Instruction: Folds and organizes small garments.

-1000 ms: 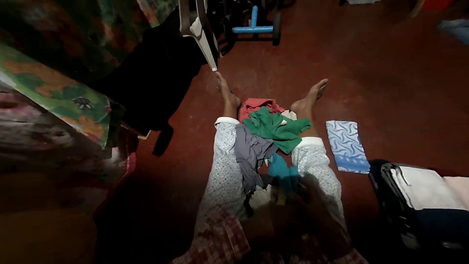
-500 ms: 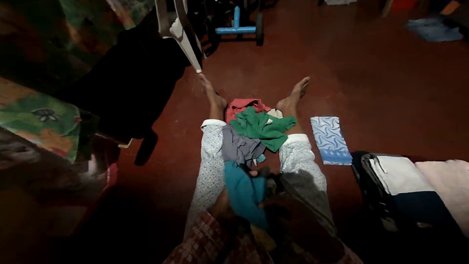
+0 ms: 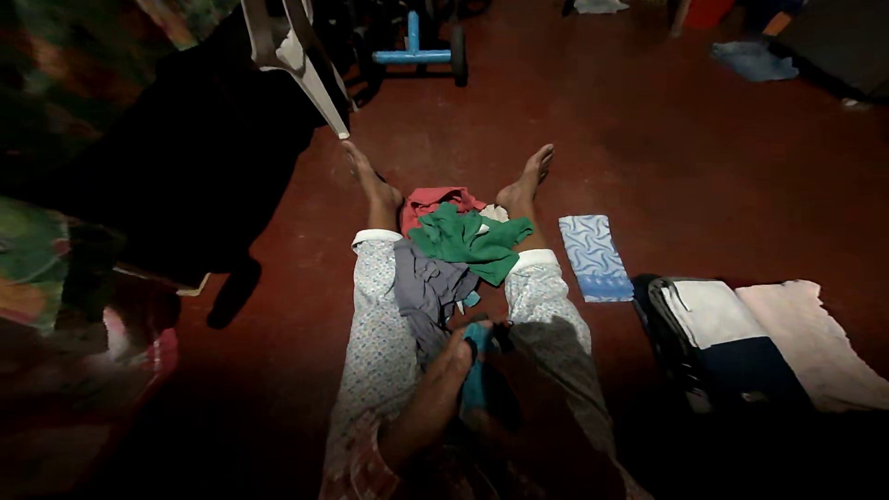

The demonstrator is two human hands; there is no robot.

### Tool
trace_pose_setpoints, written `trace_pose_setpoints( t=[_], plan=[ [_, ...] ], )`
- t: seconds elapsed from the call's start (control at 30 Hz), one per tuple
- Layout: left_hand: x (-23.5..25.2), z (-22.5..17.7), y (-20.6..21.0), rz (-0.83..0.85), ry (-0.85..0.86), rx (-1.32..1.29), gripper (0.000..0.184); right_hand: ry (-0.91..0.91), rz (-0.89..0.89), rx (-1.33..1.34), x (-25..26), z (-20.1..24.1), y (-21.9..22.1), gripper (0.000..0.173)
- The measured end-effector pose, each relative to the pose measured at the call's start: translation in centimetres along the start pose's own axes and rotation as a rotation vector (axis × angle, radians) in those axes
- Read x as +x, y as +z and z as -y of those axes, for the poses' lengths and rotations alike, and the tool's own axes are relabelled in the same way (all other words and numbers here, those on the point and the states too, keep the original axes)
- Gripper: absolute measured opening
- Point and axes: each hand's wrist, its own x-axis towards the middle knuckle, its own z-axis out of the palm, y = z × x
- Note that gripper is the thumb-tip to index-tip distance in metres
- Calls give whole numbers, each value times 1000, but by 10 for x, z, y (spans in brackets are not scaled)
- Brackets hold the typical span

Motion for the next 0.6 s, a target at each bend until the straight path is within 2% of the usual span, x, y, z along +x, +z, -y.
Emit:
trace_pose_setpoints(
  t=[0.1, 0.17, 0.27, 0.33, 0.4, 0.5, 0.6],
  plan=[
    [-1, -5, -1, 31, 9, -51, 78, 5, -84, -72, -2, -2, 1, 31],
    [-3, -7, -3, 26, -58, -109, 61, 46, -122, 93, 0, 0, -6, 22],
    [-2, -4, -11, 49, -120, -162, 47, 198, -147, 395, 3, -2, -22, 20],
    [-2, -3, -13, 12, -142, -143, 36, 264, -166, 462, 5, -14, -28, 19],
    [-2, -5, -10, -5, -113, -92, 27, 279, -165, 489, 5, -30, -31, 23],
    [0, -8, -6, 54, -4, 21, 22, 189, -142, 617, 6, -42, -34, 34],
    [1, -11, -3, 121, 85, 116, 24, 199, -60, 574, 10, -31, -38, 57]
  ],
)
